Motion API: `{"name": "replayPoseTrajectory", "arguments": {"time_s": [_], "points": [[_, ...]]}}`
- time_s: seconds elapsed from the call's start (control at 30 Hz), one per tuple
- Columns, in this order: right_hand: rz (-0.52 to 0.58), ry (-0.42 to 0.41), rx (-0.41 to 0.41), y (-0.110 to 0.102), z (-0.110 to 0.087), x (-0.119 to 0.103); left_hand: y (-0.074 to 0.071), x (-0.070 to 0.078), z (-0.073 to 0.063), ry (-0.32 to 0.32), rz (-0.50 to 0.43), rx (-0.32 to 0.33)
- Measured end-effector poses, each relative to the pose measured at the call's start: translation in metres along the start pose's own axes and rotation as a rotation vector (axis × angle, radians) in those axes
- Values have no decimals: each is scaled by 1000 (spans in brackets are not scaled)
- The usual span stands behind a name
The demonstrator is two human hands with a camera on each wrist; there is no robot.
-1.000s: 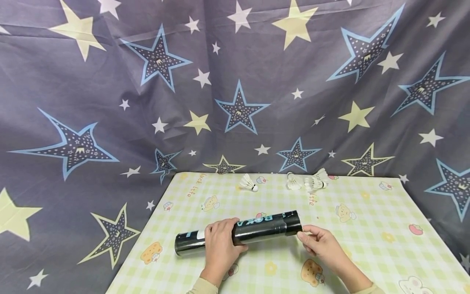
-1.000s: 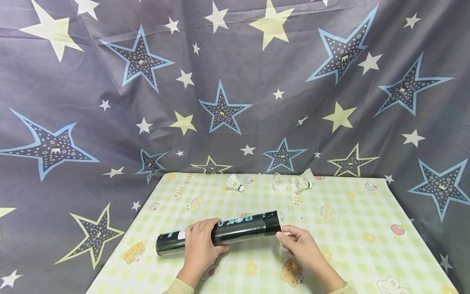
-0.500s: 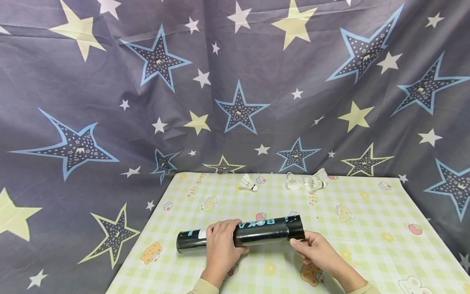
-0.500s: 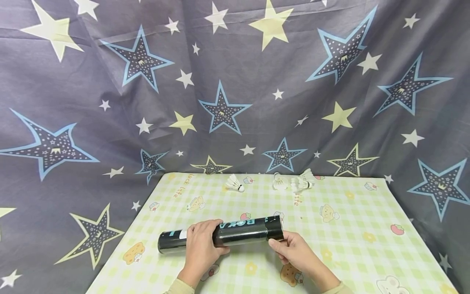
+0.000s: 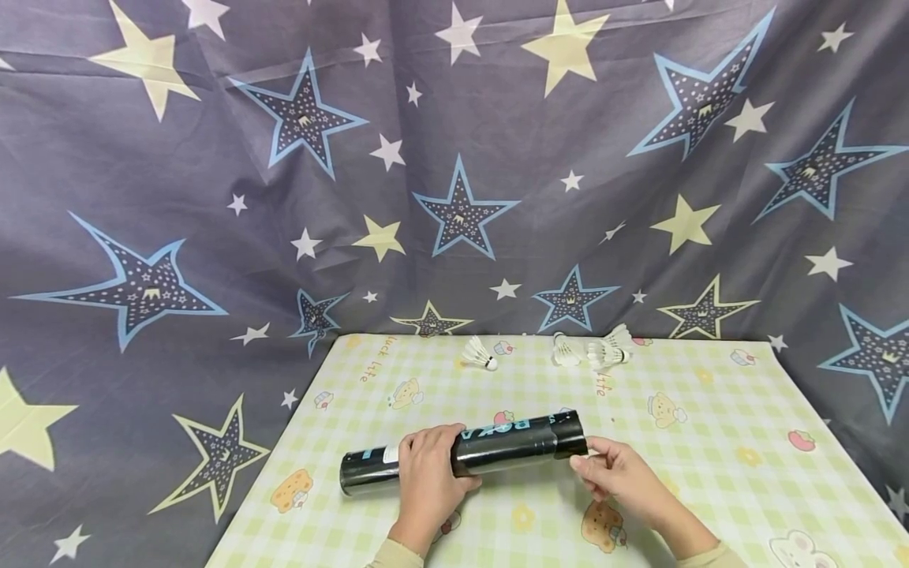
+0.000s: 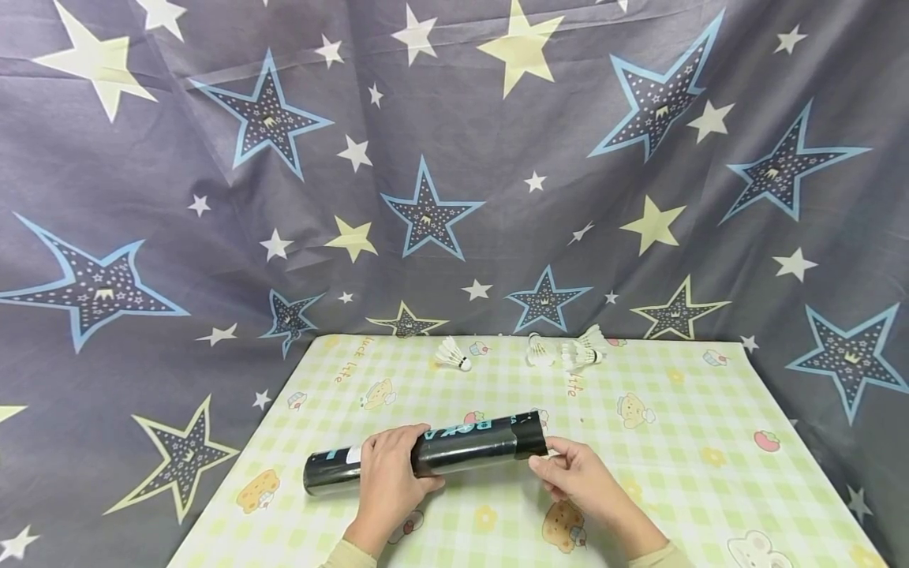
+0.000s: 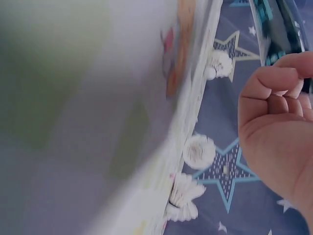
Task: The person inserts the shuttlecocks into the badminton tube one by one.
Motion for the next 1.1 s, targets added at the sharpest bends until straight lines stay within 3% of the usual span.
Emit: {"name": "replayPoseTrajectory", "arguments": {"time_s": [0.23,0.4,0.47,0.57,0.67,0.77,0.93,1.1], "points": [[-70,-57,191,-32,-6,-4,-1,-2,1,-23,-6,-10],[-81,-3,370,-63,-3,-7,-1,-3,0,-30,-2,-13],[-137,43,430,-75,1,-8,0,-3,0,-31,1,-14],[-345,90,478,-92,12,-8,0,-3,-1,-27,4,-13],[-591,98,484,-103,30,-9,0,-4,-2,-26,6,-7],[-760,98,460,-110,49,-10,0,-4,-3,-25,5,-6],[-941,131,422,-116,74,-12,-1,-3,-4,-18,10,-17],[-1040,245,386,-120,90,-11,-1,-5,-3,-20,20,-16]]}}
Point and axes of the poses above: each hand's wrist, its own z-axis towards the middle knuckle, its own y-axis out of the palm, x = y × z, the point moved 3 cm from there along z, towards the middle knuckle, and after that the axes turned 9 degrees about -x, right-handed, at the moved point
